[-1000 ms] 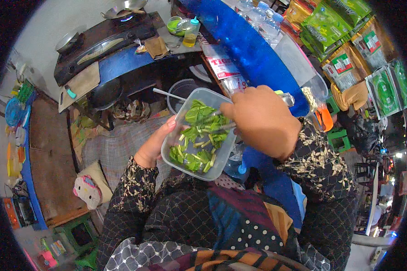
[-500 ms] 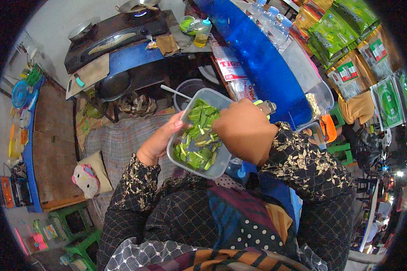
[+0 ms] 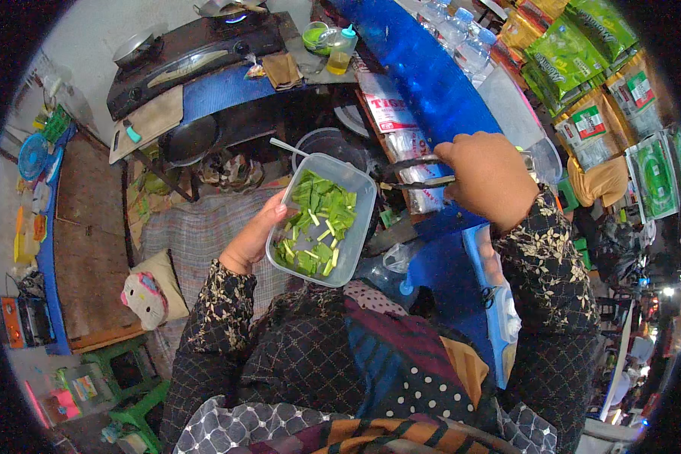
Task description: The person uses tongs to transfer leafy greens from a storage container into a blue bowl that already contains an egg. They then move to a stove area, pick up a small green packet, and cut it open with scissors.
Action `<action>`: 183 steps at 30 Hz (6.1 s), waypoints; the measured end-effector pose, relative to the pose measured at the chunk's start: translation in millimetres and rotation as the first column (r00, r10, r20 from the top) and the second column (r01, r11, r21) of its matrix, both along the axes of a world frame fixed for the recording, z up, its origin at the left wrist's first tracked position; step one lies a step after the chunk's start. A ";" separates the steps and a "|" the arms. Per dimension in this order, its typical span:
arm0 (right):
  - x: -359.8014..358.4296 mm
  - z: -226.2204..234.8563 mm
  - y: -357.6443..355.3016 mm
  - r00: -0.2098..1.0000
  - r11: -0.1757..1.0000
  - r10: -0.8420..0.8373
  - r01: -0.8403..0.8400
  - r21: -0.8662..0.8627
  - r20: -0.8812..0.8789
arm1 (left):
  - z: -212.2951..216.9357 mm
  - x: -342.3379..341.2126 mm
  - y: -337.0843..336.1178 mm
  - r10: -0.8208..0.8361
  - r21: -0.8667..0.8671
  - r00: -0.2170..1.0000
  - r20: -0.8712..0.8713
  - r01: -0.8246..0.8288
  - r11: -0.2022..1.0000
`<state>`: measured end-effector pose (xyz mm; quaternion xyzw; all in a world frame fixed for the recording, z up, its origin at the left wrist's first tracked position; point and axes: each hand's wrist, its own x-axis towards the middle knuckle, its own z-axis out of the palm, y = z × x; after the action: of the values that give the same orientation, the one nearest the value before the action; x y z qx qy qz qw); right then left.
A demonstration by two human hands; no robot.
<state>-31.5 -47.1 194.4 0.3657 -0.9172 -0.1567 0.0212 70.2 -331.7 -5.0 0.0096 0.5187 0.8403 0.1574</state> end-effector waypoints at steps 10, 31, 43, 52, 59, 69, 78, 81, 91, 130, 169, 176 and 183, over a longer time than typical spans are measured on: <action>28.9 -13.6 -39.8 0.877 0.882 0.469 -0.471 -0.006 0.104 | 24.2 -10.9 -11.1 -0.140 -0.149 0.990 -0.002 0.138 0.979; 48.4 -23.0 -72.1 0.887 0.889 0.453 -0.457 0.034 0.093 | 30.0 -14.2 -11.5 -0.174 -0.050 0.985 -0.013 0.173 0.984; 3.7 -3.0 1.6 0.970 0.976 0.202 -0.211 -0.060 -0.133 | 3.5 -6.8 -28.1 -0.133 -0.123 0.988 0.083 0.143 0.982; 49.5 -18.7 -43.3 0.944 0.944 0.324 -0.327 0.043 0.058 | 26.8 -9.1 -15.0 -0.197 -0.152 0.980 0.010 0.197 0.969; 59.0 -49.3 -59.3 0.924 0.930 0.366 -0.360 -0.074 0.109 | 31.6 -10.9 -6.2 -0.201 -0.106 0.978 -0.056 0.195 0.975; 48.4 -15.4 -38.8 0.967 0.969 0.246 -0.243 -0.048 0.069 | 19.4 -8.2 -14.8 -0.212 -0.197 0.977 -0.019 0.204 0.959; 24.4 2.4 3.4 0.992 0.994 0.084 -0.089 -0.057 -0.091 | 5.5 -4.6 -24.5 -0.153 -0.158 0.988 -0.003 0.151 0.976; 31.7 3.0 -15.5 0.942 0.937 0.335 -0.335 -0.095 -0.018 | 12.6 1.5 -24.1 -0.129 -0.122 0.992 -0.007 0.127 0.984; 63.3 -32.2 -61.8 0.806 0.817 0.565 -0.576 0.016 0.177 | 37.2 -12.5 -10.2 -0.281 -0.117 0.959 -0.045 0.274 0.955; 70.1 -15.6 -49.1 0.924 0.928 0.364 -0.348 -0.135 0.119 | 44.7 -15.5 -13.5 -0.278 -0.134 0.961 -0.003 0.275 0.952; 71.6 -31.2 -40.7 0.953 0.974 0.218 -0.199 -0.107 0.211 | 39.6 -21.3 -0.6 -0.268 -0.159 0.958 -0.098 0.251 0.955; 67.1 -30.7 -49.0 0.972 0.965 0.233 -0.227 -0.128 0.028 | 35.5 -21.7 -0.6 -0.258 -0.117 0.963 -0.081 0.248 0.962; 71.0 -42.7 -56.7 0.958 0.953 0.285 -0.286 -0.097 -0.033 | 37.4 -19.3 0.9 -0.239 -0.127 0.969 -0.059 0.230 0.965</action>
<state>39.4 -103.8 151.7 0.4913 -0.8613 -0.1089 0.0708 51.0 -330.8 32.4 0.0928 0.5687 0.7823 0.2367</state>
